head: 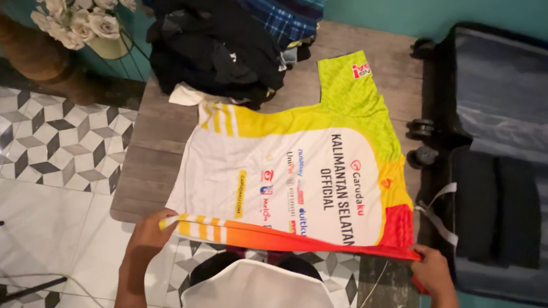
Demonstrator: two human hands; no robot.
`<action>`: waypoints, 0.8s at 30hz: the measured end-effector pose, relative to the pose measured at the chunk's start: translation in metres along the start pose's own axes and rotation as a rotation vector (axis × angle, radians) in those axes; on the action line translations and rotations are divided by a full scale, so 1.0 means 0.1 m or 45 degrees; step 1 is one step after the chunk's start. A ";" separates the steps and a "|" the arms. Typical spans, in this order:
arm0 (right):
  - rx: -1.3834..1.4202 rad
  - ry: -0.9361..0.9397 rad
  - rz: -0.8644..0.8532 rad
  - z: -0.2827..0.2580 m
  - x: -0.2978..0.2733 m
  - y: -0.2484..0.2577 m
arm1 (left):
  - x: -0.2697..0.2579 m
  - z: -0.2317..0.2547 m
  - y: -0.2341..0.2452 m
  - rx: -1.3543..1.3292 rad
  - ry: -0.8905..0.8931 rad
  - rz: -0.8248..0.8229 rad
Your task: The person folds two different t-shirts on a wooden table and places them into an open suitcase. The first shirt is white with red and yellow accents, and the second is white with a yellow geometric pattern. The person smooths and folds each shirt neatly before packing.
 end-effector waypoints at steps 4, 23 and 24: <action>0.269 0.198 0.226 -0.21 -0.27 0.11 | -0.06 -0.31 0.24 -0.086 0.003 0.040; 0.691 -0.005 -0.180 -0.40 -0.25 0.24 | 0.56 -0.34 0.84 -0.164 0.334 -0.067; 0.645 0.077 -0.267 -0.49 -0.07 0.27 | 0.66 -0.37 0.82 -0.155 0.348 -0.123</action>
Point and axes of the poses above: each hand's wrist, its own x-axis towards the middle knuckle, its own y-axis out of the back of the hand, z = x × y, the point moved 7 cm from there along x, towards the middle knuckle, and after that the axes turned 15 degrees about -x, right-handed, at the moved point
